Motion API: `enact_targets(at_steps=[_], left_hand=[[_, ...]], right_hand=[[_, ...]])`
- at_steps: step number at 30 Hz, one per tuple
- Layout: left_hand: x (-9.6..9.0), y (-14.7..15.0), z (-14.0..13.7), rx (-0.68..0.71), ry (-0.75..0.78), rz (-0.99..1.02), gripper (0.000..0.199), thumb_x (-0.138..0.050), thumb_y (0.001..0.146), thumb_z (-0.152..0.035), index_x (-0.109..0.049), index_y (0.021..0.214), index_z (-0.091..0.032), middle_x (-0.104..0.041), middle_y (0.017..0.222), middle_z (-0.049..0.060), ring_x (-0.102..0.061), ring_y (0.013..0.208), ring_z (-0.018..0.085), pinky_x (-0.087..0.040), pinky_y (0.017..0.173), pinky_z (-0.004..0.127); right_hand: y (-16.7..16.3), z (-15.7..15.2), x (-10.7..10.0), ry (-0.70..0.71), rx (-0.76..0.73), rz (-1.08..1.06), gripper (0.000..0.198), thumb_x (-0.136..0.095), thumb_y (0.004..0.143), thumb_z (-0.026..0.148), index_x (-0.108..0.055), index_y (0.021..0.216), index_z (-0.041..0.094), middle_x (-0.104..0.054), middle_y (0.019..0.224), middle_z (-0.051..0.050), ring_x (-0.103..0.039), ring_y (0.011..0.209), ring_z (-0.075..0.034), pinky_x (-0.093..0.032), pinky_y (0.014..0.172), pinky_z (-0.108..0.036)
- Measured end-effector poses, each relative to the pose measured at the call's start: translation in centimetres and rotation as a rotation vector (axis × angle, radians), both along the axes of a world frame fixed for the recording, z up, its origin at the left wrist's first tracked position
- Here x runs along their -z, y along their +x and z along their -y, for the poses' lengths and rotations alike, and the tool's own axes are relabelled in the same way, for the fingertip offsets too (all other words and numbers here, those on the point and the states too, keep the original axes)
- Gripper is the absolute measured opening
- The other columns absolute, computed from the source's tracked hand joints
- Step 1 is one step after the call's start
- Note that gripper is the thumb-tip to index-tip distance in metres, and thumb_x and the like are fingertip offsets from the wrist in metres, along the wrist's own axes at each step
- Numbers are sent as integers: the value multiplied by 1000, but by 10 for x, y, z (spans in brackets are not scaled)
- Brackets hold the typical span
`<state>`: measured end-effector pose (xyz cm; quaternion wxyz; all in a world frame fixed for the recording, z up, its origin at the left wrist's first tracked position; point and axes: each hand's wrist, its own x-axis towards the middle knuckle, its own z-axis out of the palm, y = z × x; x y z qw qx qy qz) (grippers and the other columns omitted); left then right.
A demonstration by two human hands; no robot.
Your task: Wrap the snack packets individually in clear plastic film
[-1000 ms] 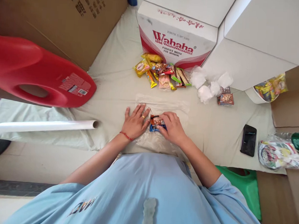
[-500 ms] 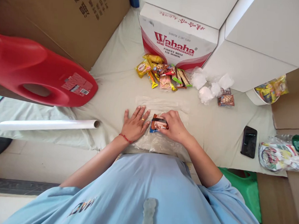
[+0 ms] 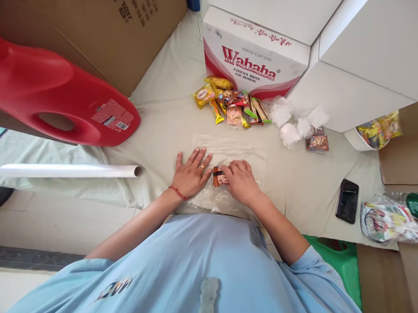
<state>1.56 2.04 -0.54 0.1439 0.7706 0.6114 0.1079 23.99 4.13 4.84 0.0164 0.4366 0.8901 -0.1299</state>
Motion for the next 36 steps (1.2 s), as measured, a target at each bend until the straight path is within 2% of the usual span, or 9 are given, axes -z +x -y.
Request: enact_targets(at_steps=[5, 13, 18, 20, 23, 27, 30, 32, 36], left_hand=[[1, -1, 0, 4, -7, -3, 57, -33, 110, -47, -40, 164, -30, -28, 176, 9, -26, 164, 29, 4, 129, 72], [-2, -6, 0, 2, -21, 23, 59, -36, 108, -45, -40, 164, -26, -30, 175, 11, -28, 163, 30, -4, 131, 68], [-6, -18, 14, -18, 135, 117, 53, -44, 104, -32, -51, 156, -25, -40, 171, 13, -27, 164, 31, -8, 133, 64], [-8, -30, 23, 75, 178, 179, 52, -45, 99, -21, -58, 149, -28, -54, 162, 10, -35, 161, 28, -10, 133, 64], [-12, -53, 40, 339, 105, 289, 54, -48, 88, -13, -66, 136, -29, -69, 146, 7, -50, 151, 25, -19, 133, 60], [-13, -75, 58, 544, -80, 314, 47, -56, 87, -21, -66, 133, -24, -58, 158, 12, -45, 155, 28, -24, 133, 58], [-10, -76, 61, 508, -145, 288, 25, -54, 98, -29, -72, 116, -24, -60, 157, 12, -48, 153, 27, -27, 131, 57], [-10, -73, 56, 443, -164, 324, 25, -48, 104, -31, -73, 102, -25, -69, 146, 10, -56, 146, 24, -32, 129, 54], [-19, -72, 38, 296, -227, 503, 29, -46, 105, -38, -72, 103, -24, -79, 124, 10, -69, 126, 23, -47, 117, 48]], right_hand=[[3, -10, -3, 61, 56, -73, 57, -65, 92, 19, -57, 148, 15, -63, 139, -20, -47, 136, -35, -33, 118, -51], [-1, -11, 15, -40, 64, -33, 60, -67, 93, 19, -55, 151, 19, -63, 141, -17, -44, 143, -35, -25, 125, -60], [14, -4, -1, -17, 37, -165, 64, -68, 96, 36, -49, 156, 21, -53, 154, -18, -36, 152, -38, -22, 126, -67], [31, 5, -12, -13, 19, -287, 55, -64, 99, 41, -54, 150, 23, -56, 150, -17, -42, 148, -36, -29, 125, -64], [63, 27, -21, -107, -54, -420, 41, -64, 100, 43, -62, 137, 26, -61, 138, -15, -51, 138, -33, -44, 116, -58], [93, 60, -2, -197, -95, -375, 34, -69, 98, 40, -67, 127, 23, -60, 140, -16, -50, 137, -34, -50, 112, -58], [98, 70, 18, -164, -43, -378, 16, -59, 103, 28, -72, 112, 22, -64, 135, -16, -53, 132, -31, -53, 108, -56], [98, 65, 20, -170, -21, -433, 18, -55, 105, 25, -73, 104, 23, -67, 128, -14, -58, 124, -29, -55, 103, -53], [96, 35, -7, -270, -15, -551, 22, -53, 107, 35, -73, 102, 24, -71, 117, -12, -64, 113, -24, -57, 98, -46]])
